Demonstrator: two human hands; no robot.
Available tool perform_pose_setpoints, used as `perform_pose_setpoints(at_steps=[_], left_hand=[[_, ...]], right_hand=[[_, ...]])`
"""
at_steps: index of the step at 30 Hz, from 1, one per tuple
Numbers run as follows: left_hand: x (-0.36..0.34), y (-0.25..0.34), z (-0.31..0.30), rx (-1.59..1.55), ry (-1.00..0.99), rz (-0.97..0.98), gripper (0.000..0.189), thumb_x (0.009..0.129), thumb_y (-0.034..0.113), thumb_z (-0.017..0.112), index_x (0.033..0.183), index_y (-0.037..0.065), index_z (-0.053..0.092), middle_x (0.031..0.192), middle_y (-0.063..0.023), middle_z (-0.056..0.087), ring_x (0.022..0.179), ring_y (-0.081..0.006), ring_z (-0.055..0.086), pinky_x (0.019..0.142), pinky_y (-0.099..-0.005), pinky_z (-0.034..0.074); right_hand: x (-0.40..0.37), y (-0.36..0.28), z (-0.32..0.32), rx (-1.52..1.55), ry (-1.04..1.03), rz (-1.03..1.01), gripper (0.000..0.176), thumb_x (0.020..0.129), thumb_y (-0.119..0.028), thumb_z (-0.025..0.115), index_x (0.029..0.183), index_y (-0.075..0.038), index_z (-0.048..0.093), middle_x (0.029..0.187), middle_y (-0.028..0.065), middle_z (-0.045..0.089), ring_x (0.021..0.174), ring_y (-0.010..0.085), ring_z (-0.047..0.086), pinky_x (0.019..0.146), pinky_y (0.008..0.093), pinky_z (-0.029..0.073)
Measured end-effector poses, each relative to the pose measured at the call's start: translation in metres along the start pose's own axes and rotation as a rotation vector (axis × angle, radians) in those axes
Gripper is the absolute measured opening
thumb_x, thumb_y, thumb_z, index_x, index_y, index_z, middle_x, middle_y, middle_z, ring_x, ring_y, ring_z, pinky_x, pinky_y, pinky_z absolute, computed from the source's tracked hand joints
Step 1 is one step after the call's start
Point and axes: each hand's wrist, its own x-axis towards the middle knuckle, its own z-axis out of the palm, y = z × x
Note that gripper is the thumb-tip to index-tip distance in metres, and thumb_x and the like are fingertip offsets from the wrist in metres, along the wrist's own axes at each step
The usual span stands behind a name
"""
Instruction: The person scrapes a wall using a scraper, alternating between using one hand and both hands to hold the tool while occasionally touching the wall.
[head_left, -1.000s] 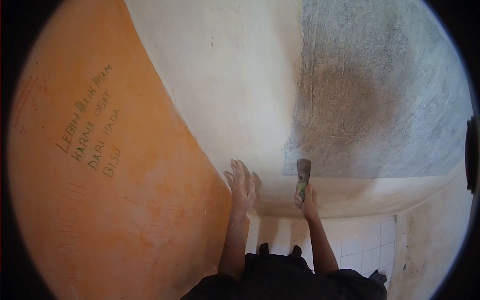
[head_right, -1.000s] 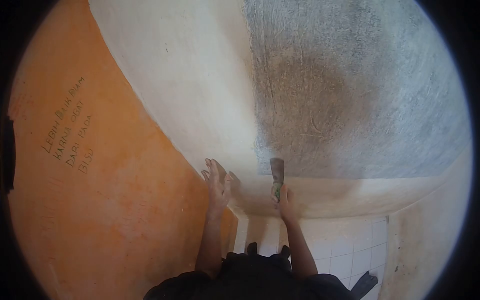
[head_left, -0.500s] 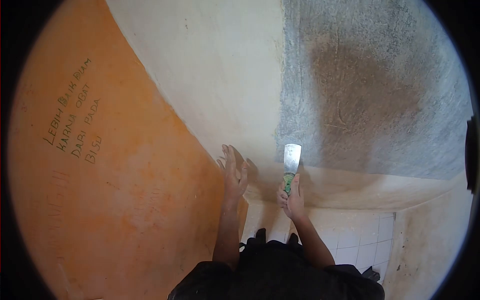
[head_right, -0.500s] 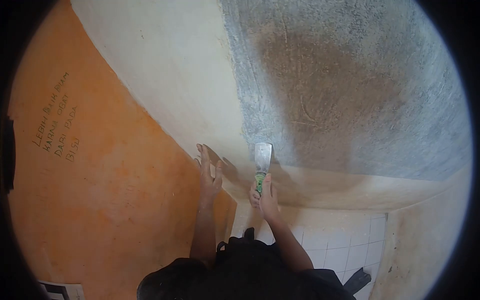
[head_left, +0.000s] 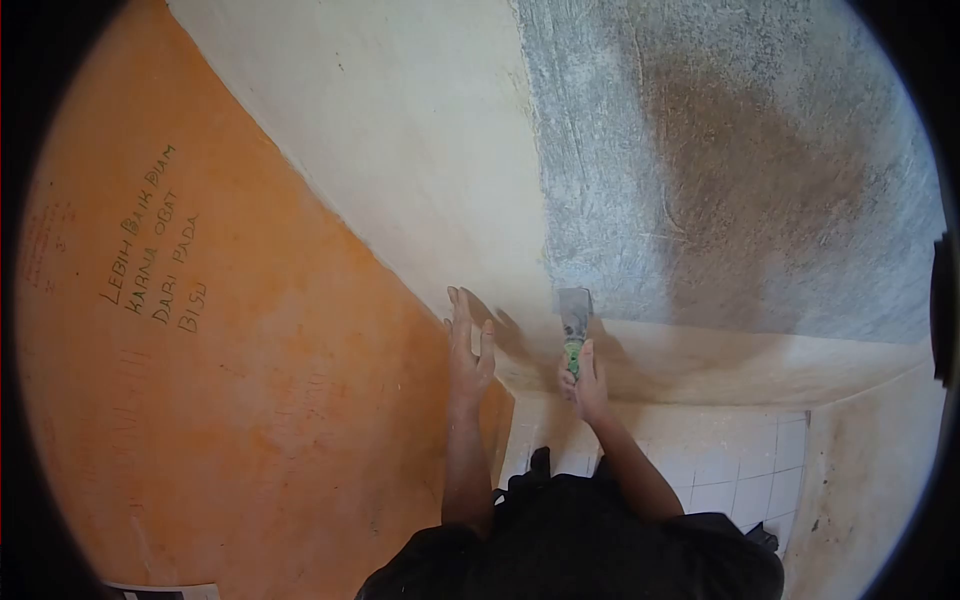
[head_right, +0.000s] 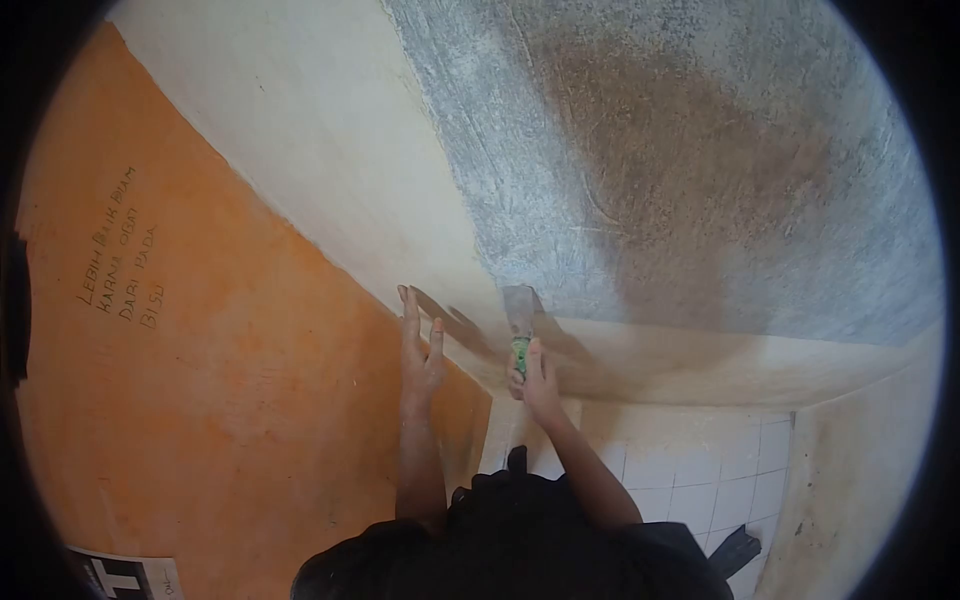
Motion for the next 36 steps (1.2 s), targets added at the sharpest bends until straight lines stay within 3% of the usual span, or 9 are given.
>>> perform_pose_setpoints(at_steps=[5,8,15,17,19,24,29,34,36], left_hand=[[-0.003,0.002,0.001,-0.023,0.007,0.001,0.063,0.102,0.024,0.046,0.155,0.005,0.018,0.162,-0.0198,0.012,0.15,-0.0324,0.014,0.119,-0.0532,0.006],[-0.003,-0.004,0.004,-0.075,0.007,-0.026,0.063,0.102,0.024,0.047,0.155,0.004,0.018,0.162,-0.0198,0.012,0.15,-0.0323,0.013,0.119,-0.052,0.007],[-0.001,-0.005,0.006,-0.067,0.013,-0.014,0.062,0.102,0.023,0.048,0.154,0.004,0.02,0.162,-0.0208,0.011,0.15,-0.0327,0.013,0.119,-0.0513,0.008],[-0.004,-0.006,0.005,-0.07,0.014,-0.022,0.062,0.102,0.023,0.048,0.154,0.004,0.02,0.162,-0.0209,0.011,0.15,-0.033,0.013,0.119,-0.0513,0.008],[-0.002,-0.007,0.005,-0.048,-0.002,-0.021,0.063,0.101,0.016,0.051,0.154,0.003,0.02,0.162,-0.0184,0.009,0.15,-0.0297,0.011,0.12,-0.0409,0.015],[-0.004,-0.005,0.003,-0.045,-0.01,-0.047,0.061,0.101,0.016,0.051,0.154,0.003,0.022,0.162,-0.0183,0.01,0.15,-0.0298,0.012,0.12,-0.0411,0.016],[-0.004,-0.007,0.006,-0.082,-0.011,-0.029,0.059,0.101,0.021,0.049,0.153,0.006,0.025,0.162,-0.0203,0.011,0.15,-0.0326,0.014,0.12,-0.0473,0.013],[-0.01,-0.007,0.006,-0.022,0.138,0.051,0.048,0.101,0.017,0.051,0.145,0.0,0.042,0.15,-0.0222,0.038,0.138,-0.0324,0.039,0.109,-0.0382,0.037],[-0.018,-0.012,0.014,-0.134,0.119,-0.005,0.044,0.102,0.018,0.05,0.141,-0.001,0.046,0.142,-0.0196,0.045,0.131,-0.0291,0.045,0.105,-0.0365,0.041]], right_hand=[[0.001,-0.065,0.031,0.191,-0.131,-0.06,0.055,0.102,-0.058,0.031,0.083,-0.011,0.05,0.059,-0.0053,0.039,0.047,0.0051,0.034,0.043,0.0217,0.025],[0.007,-0.019,0.002,-0.022,0.025,-0.012,0.054,0.102,-0.058,0.033,0.084,-0.01,0.049,0.06,-0.0053,0.039,0.047,0.005,0.034,0.043,0.0218,0.025],[-0.009,-0.033,0.036,-0.064,-0.085,-0.033,0.055,0.1,-0.061,0.034,0.082,-0.011,0.049,0.058,-0.0043,0.04,0.045,0.0059,0.034,0.041,0.0227,0.025],[-0.013,-0.029,0.039,-0.174,0.005,-0.17,0.055,0.1,-0.061,0.035,0.082,-0.011,0.048,0.057,-0.0041,0.039,0.045,0.0063,0.034,0.041,0.023,0.025],[-0.017,-0.02,0.037,-0.15,0.042,-0.134,0.055,0.1,-0.061,0.035,0.082,-0.011,0.048,0.057,-0.0041,0.039,0.045,0.0062,0.034,0.04,0.023,0.025],[-0.025,-0.033,0.052,-0.051,0.041,0.033,0.055,0.101,-0.06,0.033,0.084,-0.01,0.049,0.062,-0.0051,0.039,0.051,0.0055,0.034,0.047,0.0227,0.027],[-0.023,-0.031,0.059,-0.047,0.07,0.014,0.057,0.098,-0.065,0.036,0.083,-0.011,0.047,0.058,-0.0041,0.039,0.043,0.0048,0.033,0.039,0.021,0.023],[-0.023,-0.031,0.062,-0.094,0.051,-0.049,0.057,0.099,-0.064,0.034,0.082,-0.011,0.047,0.058,-0.0044,0.038,0.044,0.0046,0.033,0.04,0.0215,0.023],[-0.019,-0.033,0.056,-0.141,0.052,-0.077,0.056,0.1,-0.062,0.033,0.082,-0.011,0.047,0.058,-0.0045,0.038,0.044,0.0048,0.033,0.04,0.022,0.024]])
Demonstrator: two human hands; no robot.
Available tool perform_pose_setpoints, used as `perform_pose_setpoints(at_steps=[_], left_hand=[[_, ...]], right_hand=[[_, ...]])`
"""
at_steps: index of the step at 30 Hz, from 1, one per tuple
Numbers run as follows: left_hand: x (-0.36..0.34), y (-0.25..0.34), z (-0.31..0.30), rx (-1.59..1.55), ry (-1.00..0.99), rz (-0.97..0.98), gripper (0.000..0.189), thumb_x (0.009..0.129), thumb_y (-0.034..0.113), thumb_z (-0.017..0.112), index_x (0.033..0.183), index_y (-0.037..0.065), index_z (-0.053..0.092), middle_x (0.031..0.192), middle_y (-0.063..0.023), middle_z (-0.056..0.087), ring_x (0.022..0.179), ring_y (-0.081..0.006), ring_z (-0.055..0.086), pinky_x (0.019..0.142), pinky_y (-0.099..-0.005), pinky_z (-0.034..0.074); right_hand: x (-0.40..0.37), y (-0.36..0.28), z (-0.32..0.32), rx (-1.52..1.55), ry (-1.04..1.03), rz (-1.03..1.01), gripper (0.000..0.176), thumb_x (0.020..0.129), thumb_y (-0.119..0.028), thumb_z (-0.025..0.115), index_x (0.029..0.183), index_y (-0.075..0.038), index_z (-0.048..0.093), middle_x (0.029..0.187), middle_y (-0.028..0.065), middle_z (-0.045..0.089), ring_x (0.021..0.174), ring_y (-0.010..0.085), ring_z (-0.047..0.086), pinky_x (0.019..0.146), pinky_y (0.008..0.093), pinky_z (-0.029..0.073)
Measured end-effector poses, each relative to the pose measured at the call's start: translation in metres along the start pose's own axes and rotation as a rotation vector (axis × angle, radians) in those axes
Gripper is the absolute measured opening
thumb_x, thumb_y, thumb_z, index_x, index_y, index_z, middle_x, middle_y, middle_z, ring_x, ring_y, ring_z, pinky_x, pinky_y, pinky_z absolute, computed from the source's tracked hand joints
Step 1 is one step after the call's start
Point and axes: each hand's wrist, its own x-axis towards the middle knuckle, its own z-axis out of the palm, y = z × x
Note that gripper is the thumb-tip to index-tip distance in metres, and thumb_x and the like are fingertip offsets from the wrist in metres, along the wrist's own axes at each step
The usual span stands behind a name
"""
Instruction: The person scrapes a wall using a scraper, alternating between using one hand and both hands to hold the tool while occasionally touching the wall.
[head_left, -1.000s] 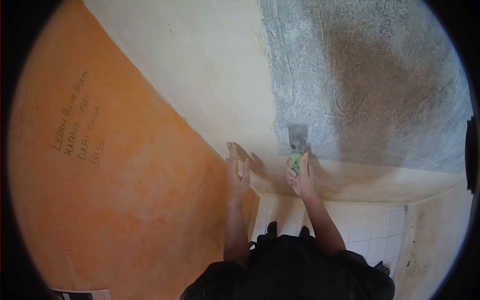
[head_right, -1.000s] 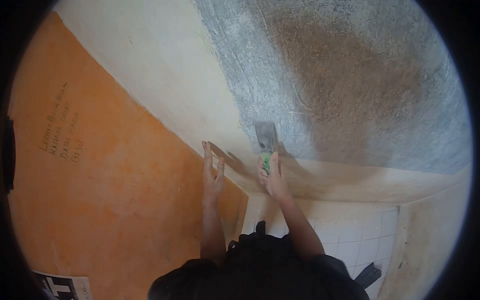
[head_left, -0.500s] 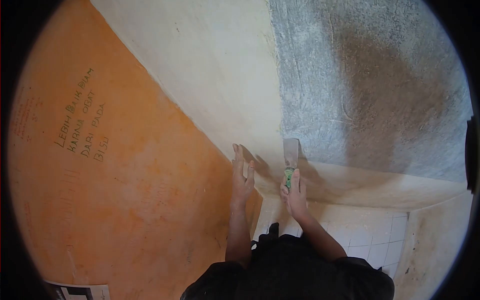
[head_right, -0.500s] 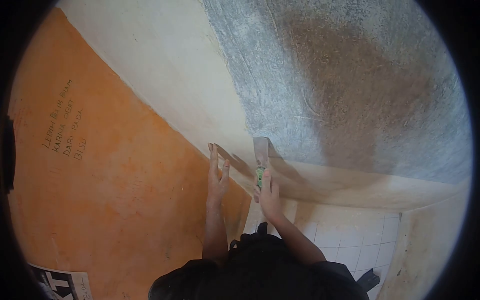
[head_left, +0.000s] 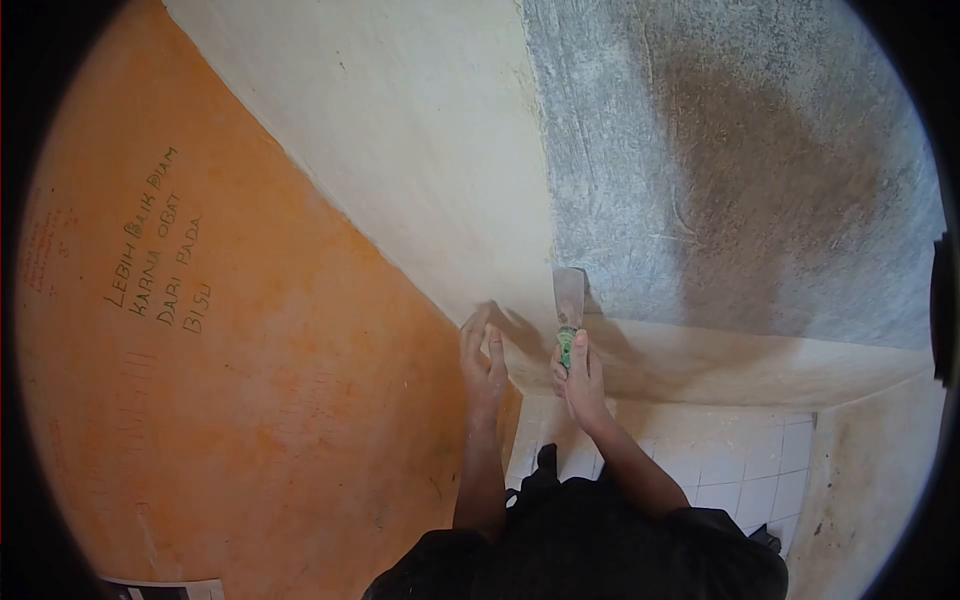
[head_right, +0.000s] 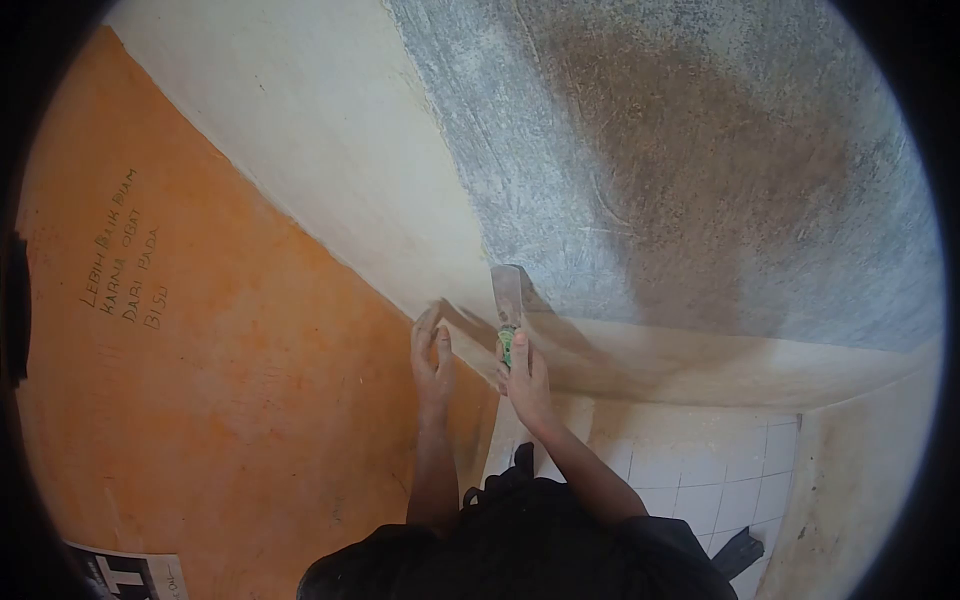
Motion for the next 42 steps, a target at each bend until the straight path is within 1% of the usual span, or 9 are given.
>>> perform_pose_setpoints(at_steps=[7,12,14,19,24,26,32,37,42], left_hand=[[-0.028,0.061,0.029,-0.595,-0.29,-0.32,0.039,0.104,0.025,0.048,0.132,-0.002,0.049,0.123,-0.0102,0.055,0.112,-0.0171,0.055,0.093,-0.0322,0.048],[-0.021,0.071,0.03,-0.394,-0.379,-0.334,0.042,0.104,0.028,0.048,0.135,-0.001,0.046,0.109,-0.0087,0.061,0.093,-0.0133,0.06,0.076,-0.027,0.051],[-0.025,0.068,0.027,-0.328,-0.438,-0.31,0.042,0.104,0.027,0.05,0.135,0.0,0.046,0.099,-0.0073,0.064,0.081,-0.0116,0.062,0.068,-0.0254,0.051],[-0.038,0.096,0.009,-0.548,-0.45,-0.653,0.034,0.102,0.02,0.052,0.131,0.004,0.047,0.08,-0.0065,0.059,0.048,-0.0099,0.049,0.046,-0.0238,0.042],[-0.033,0.123,-0.012,-0.646,-0.495,-0.659,0.035,0.1,0.02,0.056,0.132,0.008,0.047,0.08,-0.0007,0.056,0.055,-0.0069,0.048,0.048,-0.0217,0.038],[-0.032,0.128,-0.014,-0.721,-0.585,-0.664,0.034,0.1,0.018,0.058,0.131,0.01,0.047,0.082,0.001,0.052,0.06,-0.0055,0.047,0.049,-0.0211,0.036],[-0.016,0.13,-0.003,-0.372,-0.498,-0.022,0.034,0.096,0.015,0.058,0.128,0.006,0.052,0.087,-0.0005,0.056,0.066,-0.0061,0.048,0.052,-0.0211,0.037],[-0.003,0.164,-0.018,-0.692,-0.312,-0.734,0.034,0.093,0.017,0.054,0.125,0.004,0.054,0.095,-0.0029,0.058,0.069,-0.007,0.05,0.053,-0.021,0.037],[-0.002,0.164,-0.008,-0.878,-0.215,-0.757,0.029,0.096,0.025,0.057,0.117,0.005,0.057,0.086,-0.0006,0.057,0.068,-0.0065,0.048,0.051,-0.0202,0.034]], right_hand=[[0.023,0.012,-0.011,-0.169,-0.11,-0.227,0.052,0.106,-0.045,0.031,0.093,-0.002,0.056,0.074,0.0025,0.05,0.068,0.014,0.048,0.066,0.0293,0.044],[0.022,-0.013,-0.017,-0.304,-0.031,-0.238,0.048,0.106,-0.04,0.037,0.101,0.003,0.058,0.086,0.0077,0.057,0.08,0.0187,0.054,0.077,0.0324,0.046],[0.025,-0.011,-0.04,-0.64,-0.056,-0.582,0.041,0.105,-0.035,0.043,0.104,0.003,0.059,0.096,0.0096,0.06,0.09,0.0188,0.056,0.082,0.0334,0.045],[0.0,-0.018,-0.079,-0.622,-0.08,-0.332,0.038,0.104,-0.033,0.045,0.111,0.0,0.063,0.101,0.0098,0.063,0.094,0.0181,0.058,0.088,0.0332,0.045],[-0.003,-0.017,-0.135,-0.6,0.212,-0.384,0.024,0.101,-0.023,0.053,0.102,-0.001,0.064,0.093,0.0059,0.06,0.087,0.0149,0.055,0.083,0.0278,0.044],[0.004,-0.019,-0.149,-0.53,0.349,-0.568,0.021,0.102,-0.02,0.051,0.098,-0.003,0.063,0.083,0.0,0.052,0.07,0.007,0.044,0.064,0.0223,0.038],[0.013,-0.041,-0.175,-0.538,0.555,-0.769,0.022,0.102,-0.02,0.052,0.094,-0.003,0.063,0.078,-0.0026,0.049,0.065,0.0052,0.039,0.059,0.0222,0.034],[0.006,-0.054,-0.197,-0.454,0.651,-0.685,0.021,0.102,-0.02,0.053,0.097,-0.002,0.063,0.078,-0.0017,0.051,0.067,0.006,0.043,0.061,0.0229,0.037],[0.007,-0.062,-0.223,-0.393,0.752,-0.704,0.023,0.102,-0.022,0.052,0.098,-0.001,0.062,0.079,-0.0005,0.053,0.068,0.007,0.044,0.062,0.023,0.039]])
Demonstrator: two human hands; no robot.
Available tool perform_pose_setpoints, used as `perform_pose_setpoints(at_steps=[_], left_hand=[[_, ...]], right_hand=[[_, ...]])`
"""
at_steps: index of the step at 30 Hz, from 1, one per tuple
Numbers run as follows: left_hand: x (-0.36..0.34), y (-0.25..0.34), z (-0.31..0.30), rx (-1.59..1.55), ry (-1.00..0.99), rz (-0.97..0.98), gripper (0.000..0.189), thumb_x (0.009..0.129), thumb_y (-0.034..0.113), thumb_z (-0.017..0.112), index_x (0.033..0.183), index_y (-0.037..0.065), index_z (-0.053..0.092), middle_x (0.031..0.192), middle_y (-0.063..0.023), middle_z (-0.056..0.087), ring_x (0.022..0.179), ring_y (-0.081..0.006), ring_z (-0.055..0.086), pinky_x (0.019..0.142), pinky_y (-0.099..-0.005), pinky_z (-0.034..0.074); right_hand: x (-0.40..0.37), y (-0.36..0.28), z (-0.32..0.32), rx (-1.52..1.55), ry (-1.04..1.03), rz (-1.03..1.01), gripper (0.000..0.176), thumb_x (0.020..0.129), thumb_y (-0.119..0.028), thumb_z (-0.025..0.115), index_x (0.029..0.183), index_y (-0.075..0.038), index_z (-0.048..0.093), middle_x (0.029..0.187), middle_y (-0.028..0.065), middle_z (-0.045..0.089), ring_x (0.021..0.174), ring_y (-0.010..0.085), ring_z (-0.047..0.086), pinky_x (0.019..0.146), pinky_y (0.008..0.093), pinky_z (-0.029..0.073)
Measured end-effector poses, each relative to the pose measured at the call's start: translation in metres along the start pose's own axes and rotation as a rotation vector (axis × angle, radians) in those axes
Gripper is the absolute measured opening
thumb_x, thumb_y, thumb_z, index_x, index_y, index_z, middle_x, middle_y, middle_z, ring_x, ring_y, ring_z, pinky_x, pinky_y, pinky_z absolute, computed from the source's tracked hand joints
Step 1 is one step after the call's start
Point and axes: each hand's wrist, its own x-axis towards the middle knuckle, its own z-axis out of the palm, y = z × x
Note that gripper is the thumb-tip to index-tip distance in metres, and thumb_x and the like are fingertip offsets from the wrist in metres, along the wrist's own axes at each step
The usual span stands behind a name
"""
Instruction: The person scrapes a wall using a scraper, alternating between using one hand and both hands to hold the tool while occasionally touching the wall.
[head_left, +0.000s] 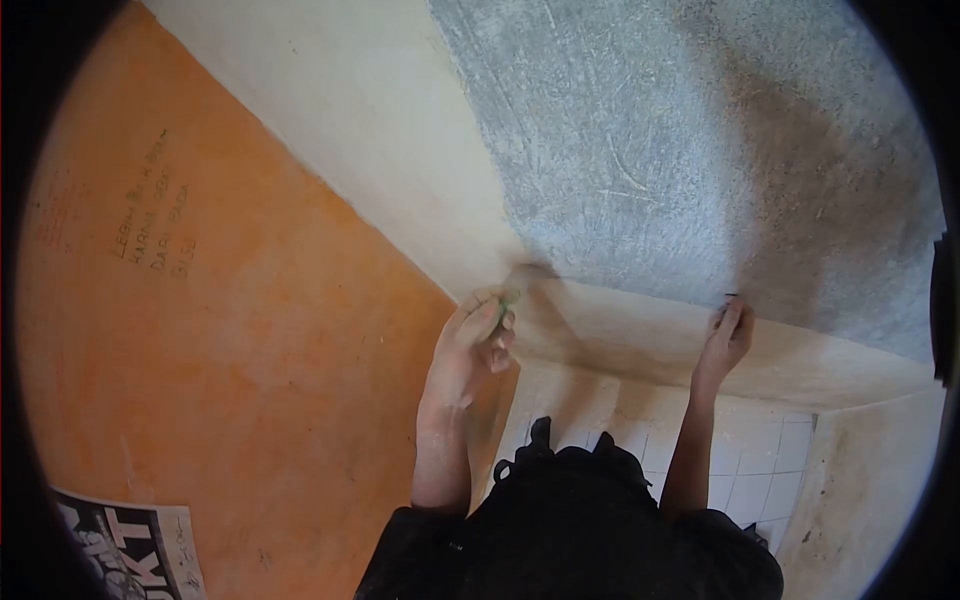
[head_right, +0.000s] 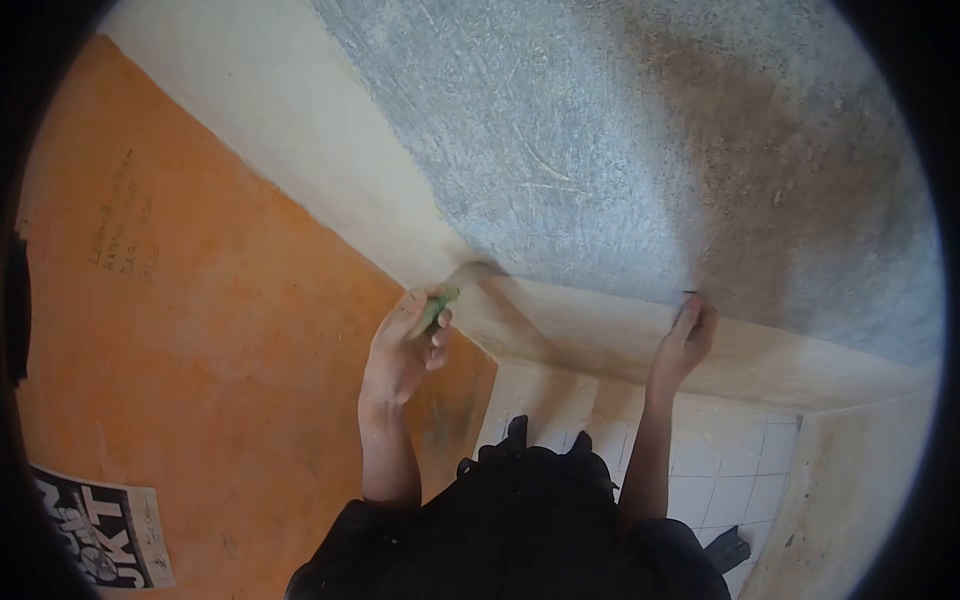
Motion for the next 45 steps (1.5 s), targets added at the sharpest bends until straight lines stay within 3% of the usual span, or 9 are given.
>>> perform_pose_setpoints(at_steps=[8,9,10,14,15,17,22,25,45], left_hand=[[0.033,-0.028,0.013,0.762,0.263,0.561,0.022,0.091,0.027,0.069,0.089,0.005,0.068,0.063,0.0054,0.046,0.066,-0.0089,0.043,0.056,-0.025,0.033],[0.036,-0.03,0.011,1.125,0.445,0.768,0.022,0.088,0.027,0.073,0.083,0.006,0.068,0.063,0.0046,0.045,0.065,-0.011,0.042,0.061,-0.0271,0.034],[0.04,-0.032,0.007,1.489,0.63,0.967,0.023,0.085,0.026,0.076,0.077,0.007,0.069,0.064,0.0038,0.043,0.064,-0.0132,0.041,0.066,-0.0292,0.034],[0.045,-0.019,-0.003,1.657,0.909,1.312,0.026,0.087,0.03,0.075,0.078,0.007,0.065,0.068,-0.0017,0.049,0.061,-0.0157,0.044,0.069,-0.0326,0.037],[0.051,-0.023,-0.001,1.654,0.918,1.307,0.026,0.087,0.03,0.075,0.078,0.007,0.065,0.068,-0.0017,0.049,0.061,-0.0157,0.044,0.069,-0.0326,0.037],[0.068,-0.049,0.0,0.119,0.44,0.95,0.028,0.088,0.025,0.074,0.08,0.005,0.056,0.069,-0.0025,0.051,0.054,-0.011,0.048,0.055,-0.0262,0.039],[0.082,-0.074,0.018,0.151,0.227,1.182,0.038,0.097,0.025,0.063,0.073,0.006,0.041,0.052,-0.0022,0.044,0.045,-0.0108,0.042,0.042,-0.0284,0.037],[0.103,-0.09,0.035,0.246,0.442,1.257,0.037,0.097,0.02,0.062,0.071,0.006,0.04,0.05,-0.0031,0.045,0.045,-0.0107,0.044,0.042,-0.0275,0.037],[0.116,-0.101,0.03,0.02,0.457,1.287,0.037,0.098,0.015,0.053,0.067,0.006,0.036,0.05,-0.0049,0.044,0.044,-0.011,0.041,0.04,-0.029,0.034]], right_hand=[[0.006,-0.011,0.01,-0.028,0.167,-0.088,0.031,0.104,-0.028,0.05,0.093,0.0,0.059,0.079,0.0028,0.051,0.07,0.0116,0.046,0.065,0.0275,0.039],[0.007,-0.009,0.009,-0.028,0.161,-0.084,0.031,0.104,-0.028,0.05,0.093,0.0,0.059,0.079,0.0028,0.051,0.07,0.0116,0.046,0.065,0.0275,0.039],[0.01,-0.008,0.008,-0.125,0.213,-0.216,0.032,0.104,-0.028,0.05,0.092,0.001,0.058,0.084,0.0052,0.052,0.073,0.0138,0.048,0.068,0.0285,0.041],[0.035,-0.004,-0.001,-0.292,0.422,-0.555,0.03,0.103,-0.025,0.048,0.088,0.0,0.054,0.089,0.0103,0.053,0.081,0.021,0.051,0.076,0.0347,0.044],[0.046,-0.007,0.001,-0.291,0.416,-0.561,0.03,0.103,-0.025,0.048,0.088,0.0,0.054,0.089,0.0103,0.053,0.081,0.021,0.051,0.076,0.0347,0.044],[0.07,-0.012,0.007,-0.452,0.543,-0.826,0.025,0.103,-0.022,0.047,0.088,-0.002,0.051,0.091,0.0109,0.051,0.085,0.0228,0.049,0.076,0.037,0.043],[0.091,0.015,0.014,-0.364,0.641,-1.004,0.021,0.103,-0.02,0.045,0.092,-0.003,0.049,0.092,0.0105,0.049,0.084,0.022,0.046,0.074,0.0361,0.041],[0.089,0.016,0.011,-0.357,0.607,-0.988,0.02,0.103,-0.02,0.045,0.092,-0.003,0.047,0.092,0.0096,0.047,0.082,0.0209,0.045,0.073,0.0349,0.04],[0.089,0.014,0.013,-0.334,0.567,-0.988,0.015,0.102,-0.016,0.044,0.093,-0.004,0.046,0.096,0.0106,0.045,0.086,0.0214,0.044,0.077,0.0361,0.04]])
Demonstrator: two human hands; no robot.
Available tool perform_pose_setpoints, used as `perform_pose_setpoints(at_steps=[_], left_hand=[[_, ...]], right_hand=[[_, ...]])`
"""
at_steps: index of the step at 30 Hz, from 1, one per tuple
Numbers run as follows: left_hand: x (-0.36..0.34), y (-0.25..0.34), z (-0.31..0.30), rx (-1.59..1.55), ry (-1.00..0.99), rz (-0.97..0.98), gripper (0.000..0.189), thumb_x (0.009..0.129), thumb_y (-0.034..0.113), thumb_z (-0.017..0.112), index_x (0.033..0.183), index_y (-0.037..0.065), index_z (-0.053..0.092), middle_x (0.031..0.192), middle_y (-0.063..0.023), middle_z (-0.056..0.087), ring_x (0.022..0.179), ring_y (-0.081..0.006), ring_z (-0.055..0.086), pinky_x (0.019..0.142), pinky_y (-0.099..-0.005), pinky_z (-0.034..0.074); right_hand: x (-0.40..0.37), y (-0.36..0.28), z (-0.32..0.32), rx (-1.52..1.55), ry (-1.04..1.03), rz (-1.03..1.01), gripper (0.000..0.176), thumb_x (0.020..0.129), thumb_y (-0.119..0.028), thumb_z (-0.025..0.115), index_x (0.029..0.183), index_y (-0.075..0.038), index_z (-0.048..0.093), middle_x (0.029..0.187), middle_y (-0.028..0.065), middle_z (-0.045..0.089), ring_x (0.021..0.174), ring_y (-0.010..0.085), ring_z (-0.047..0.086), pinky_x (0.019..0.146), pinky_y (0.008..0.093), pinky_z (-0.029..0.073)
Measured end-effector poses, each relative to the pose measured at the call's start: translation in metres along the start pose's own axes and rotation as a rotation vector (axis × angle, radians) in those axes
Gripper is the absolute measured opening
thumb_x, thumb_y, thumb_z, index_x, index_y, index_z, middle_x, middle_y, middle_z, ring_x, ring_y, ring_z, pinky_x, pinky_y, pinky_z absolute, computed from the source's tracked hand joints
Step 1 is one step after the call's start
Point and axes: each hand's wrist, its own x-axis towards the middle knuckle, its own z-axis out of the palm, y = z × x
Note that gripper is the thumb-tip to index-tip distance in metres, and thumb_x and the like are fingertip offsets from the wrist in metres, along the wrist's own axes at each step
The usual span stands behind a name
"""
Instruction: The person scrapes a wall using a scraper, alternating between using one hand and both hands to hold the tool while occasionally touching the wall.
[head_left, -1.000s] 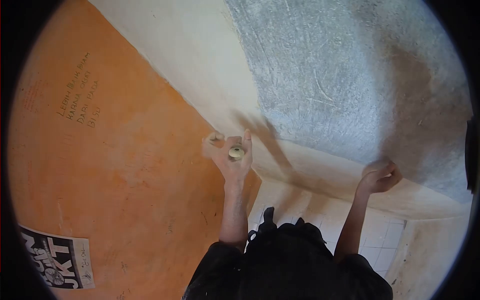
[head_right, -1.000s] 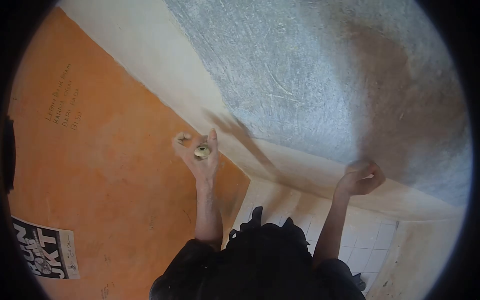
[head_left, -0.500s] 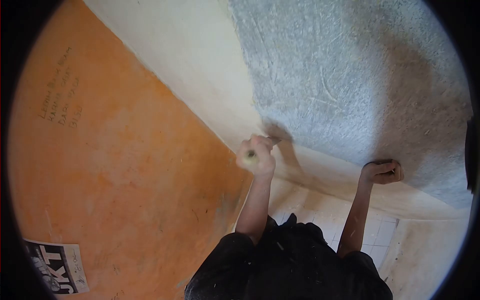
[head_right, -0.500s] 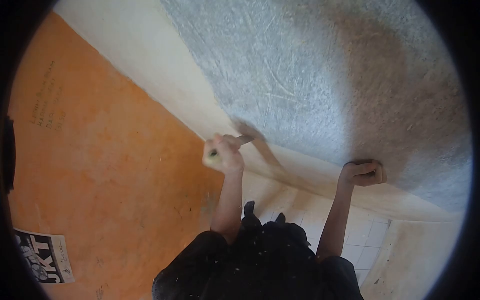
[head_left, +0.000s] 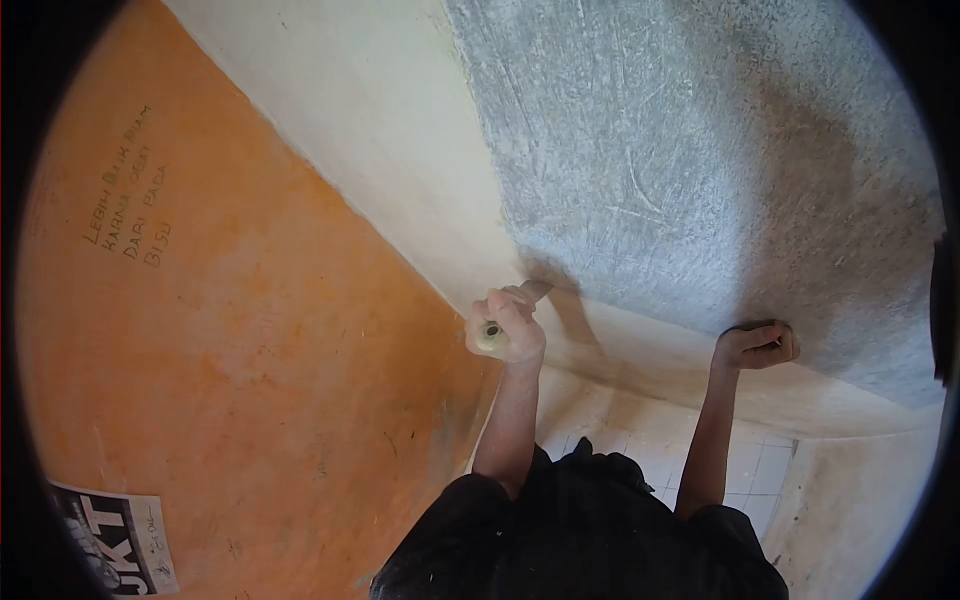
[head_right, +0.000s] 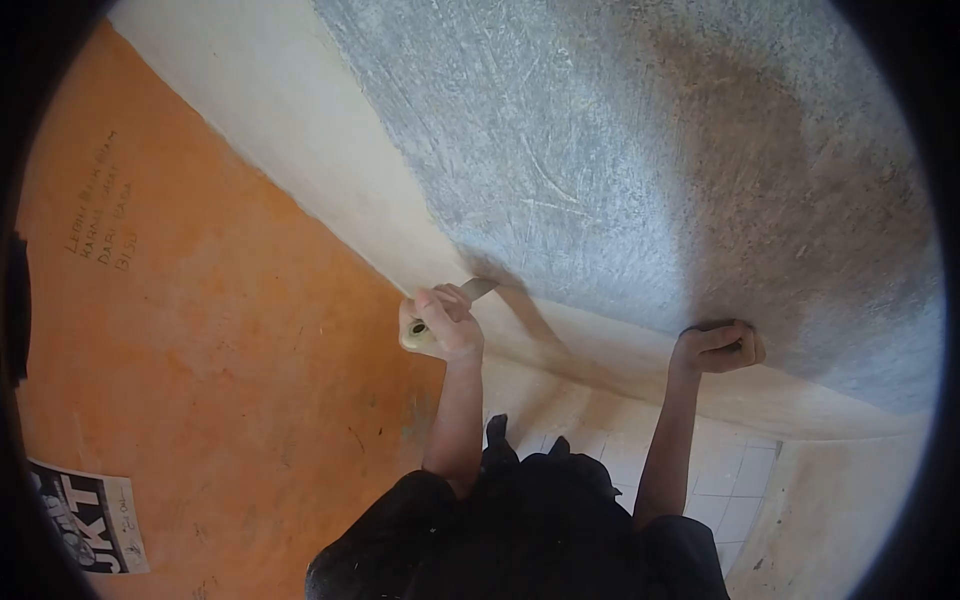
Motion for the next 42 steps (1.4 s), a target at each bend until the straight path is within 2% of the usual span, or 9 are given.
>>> perform_pose_setpoints(at_steps=[3,15,17,21,24,28,32,36,42], left_hand=[[-0.006,-0.005,-0.005,0.399,-0.073,-0.162,0.032,0.097,0.005,0.049,0.067,0.003,0.04,0.051,-0.0075,0.049,0.046,-0.0127,0.046,0.044,-0.0289,0.04],[-0.014,0.01,0.005,-0.039,-0.048,0.063,0.037,0.099,0.014,0.05,0.066,0.006,0.035,0.046,-0.0002,0.036,0.038,-0.0089,0.032,0.037,-0.0262,0.031],[-0.023,-0.018,-0.003,0.494,-0.057,-0.037,0.037,0.1,0.013,0.048,0.066,0.005,0.036,0.047,0.0002,0.035,0.039,-0.008,0.032,0.038,-0.0253,0.031],[-0.014,0.011,0.008,-0.123,0.013,0.05,0.036,0.099,0.013,0.05,0.066,0.006,0.037,0.048,-0.0026,0.041,0.04,-0.0097,0.037,0.04,-0.0253,0.033],[-0.027,-0.018,0.003,0.376,-0.007,-0.08,0.037,0.1,0.015,0.049,0.066,0.008,0.036,0.048,-0.0018,0.039,0.041,-0.0095,0.036,0.04,-0.0251,0.031],[-0.026,0.008,0.005,-0.154,-0.034,0.03,0.037,0.099,0.011,0.052,0.066,0.007,0.036,0.051,-0.0043,0.046,0.046,-0.0112,0.043,0.041,-0.027,0.033],[-0.048,-0.037,-0.016,0.53,-0.072,-0.013,0.035,0.1,0.015,0.05,0.069,0.005,0.037,0.052,-0.0044,0.044,0.048,-0.0108,0.043,0.041,-0.0266,0.033],[-0.027,0.009,0.009,0.049,-0.043,0.088,0.03,0.098,0.009,0.054,0.071,0.004,0.041,0.053,-0.0065,0.048,0.048,-0.0117,0.047,0.043,-0.028,0.036],[-0.038,-0.002,0.015,0.35,-0.035,-0.001,0.038,0.099,0.013,0.051,0.065,0.006,0.036,0.05,-0.004,0.044,0.044,-0.0113,0.042,0.043,-0.0287,0.038]], right_hand=[[-0.002,0.001,-0.008,-0.004,-0.023,0.0,0.015,0.102,-0.016,0.044,0.094,-0.004,0.046,0.097,0.0106,0.045,0.086,0.0215,0.044,0.077,0.036,0.04],[-0.003,0.0,-0.01,-0.006,-0.04,-0.011,0.016,0.103,-0.017,0.043,0.095,-0.004,0.045,0.097,0.0101,0.043,0.086,0.0208,0.043,0.077,0.0356,0.04],[-0.002,0.0,-0.005,-0.008,-0.037,-0.006,0.016,0.103,-0.018,0.043,0.095,-0.004,0.045,0.097,0.0102,0.043,0.086,0.0209,0.044,0.077,0.0361,0.04],[-0.005,0.005,-0.008,-0.012,-0.037,-0.027,0.016,0.103,-0.018,0.043,0.094,-0.004,0.045,0.098,0.0102,0.043,0.087,0.0212,0.044,0.078,0.0365,0.04],[-0.007,0.004,-0.006,0.025,-0.027,-0.011,0.016,0.103,-0.018,0.044,0.095,-0.004,0.046,0.098,0.0104,0.044,0.086,0.0218,0.044,0.078,0.0363,0.04],[-0.007,0.005,-0.001,-0.009,-0.006,-0.042,0.016,0.102,-0.018,0.044,0.094,-0.004,0.047,0.096,0.0112,0.045,0.084,0.0223,0.044,0.076,0.0356,0.04],[-0.006,0.007,-0.004,-0.007,0.006,-0.048,0.018,0.102,-0.018,0.045,0.093,-0.003,0.048,0.093,0.0117,0.046,0.083,0.0228,0.044,0.075,0.0362,0.04],[-0.009,0.01,-0.01,-0.004,0.005,-0.056,0.018,0.101,-0.018,0.046,0.092,-0.002,0.048,0.092,0.012,0.047,0.083,0.0231,0.044,0.075,0.0372,0.04],[-0.007,0.009,0.002,0.01,0.04,-0.044,0.018,0.1,-0.017,0.047,0.091,-0.002,0.049,0.092,0.0127,0.048,0.083,0.0239,0.046,0.074,0.0375,0.041]])
